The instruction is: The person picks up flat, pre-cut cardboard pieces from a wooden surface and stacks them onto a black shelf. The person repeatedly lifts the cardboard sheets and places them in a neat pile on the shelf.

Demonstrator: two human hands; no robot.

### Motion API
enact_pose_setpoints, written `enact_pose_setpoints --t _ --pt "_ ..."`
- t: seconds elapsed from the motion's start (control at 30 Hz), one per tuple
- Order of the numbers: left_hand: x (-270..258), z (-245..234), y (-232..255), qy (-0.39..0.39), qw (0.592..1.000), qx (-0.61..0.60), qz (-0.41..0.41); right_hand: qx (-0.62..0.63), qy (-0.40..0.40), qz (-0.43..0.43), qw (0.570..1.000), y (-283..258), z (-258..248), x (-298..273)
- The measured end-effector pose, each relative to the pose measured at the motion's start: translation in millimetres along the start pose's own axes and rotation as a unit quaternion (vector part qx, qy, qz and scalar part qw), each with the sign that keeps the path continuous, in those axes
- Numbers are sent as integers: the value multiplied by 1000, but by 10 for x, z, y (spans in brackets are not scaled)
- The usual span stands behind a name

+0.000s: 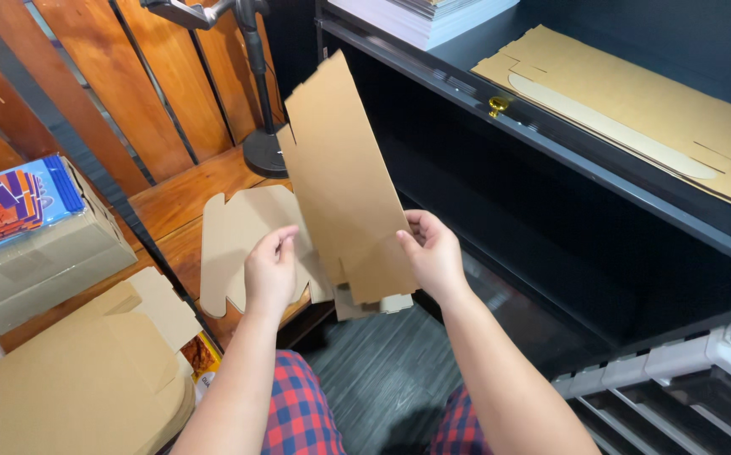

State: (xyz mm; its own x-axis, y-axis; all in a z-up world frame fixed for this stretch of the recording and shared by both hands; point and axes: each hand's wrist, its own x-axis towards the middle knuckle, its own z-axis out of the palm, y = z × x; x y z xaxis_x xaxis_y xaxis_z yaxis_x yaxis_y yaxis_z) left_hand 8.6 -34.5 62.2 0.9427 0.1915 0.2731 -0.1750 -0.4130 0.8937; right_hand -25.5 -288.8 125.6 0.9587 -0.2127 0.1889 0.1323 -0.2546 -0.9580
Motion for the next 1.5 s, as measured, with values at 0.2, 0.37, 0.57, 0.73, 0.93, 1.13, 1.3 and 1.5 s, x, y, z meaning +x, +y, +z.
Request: enact_pose_setpoints --t 0.2,0.37,0.57,0.73,0.93,1.13,1.3,1.5 --pt "94 -165 725 -61 924 -371 -75 -165 78 -208 961 -183 -104 -131" --pt "138 -284 853 -30 868 -488 -91 -323 152 -436 826 97 -134 -50" --pt "238 1 27 84 894 -407 -169 -315 139 -511 788 466 -10 -93" --pt "201 204 -500 111 857 -455 -216 -304 177 -384 853 814 6 -127" --pt "169 281 -926 108 824 -499 -247 154 234 87 956 963 154 -163" --pt "49 318 -915 99 825 -496 -251 412 142 211 875 831 140 -185" --pt "-10 242 -895 103 830 -491 -246 290 138 184 929 992 147 -136" --pt "-37 162 -887 110 844 -469 -237 185 116 158 963 909 128 -142"
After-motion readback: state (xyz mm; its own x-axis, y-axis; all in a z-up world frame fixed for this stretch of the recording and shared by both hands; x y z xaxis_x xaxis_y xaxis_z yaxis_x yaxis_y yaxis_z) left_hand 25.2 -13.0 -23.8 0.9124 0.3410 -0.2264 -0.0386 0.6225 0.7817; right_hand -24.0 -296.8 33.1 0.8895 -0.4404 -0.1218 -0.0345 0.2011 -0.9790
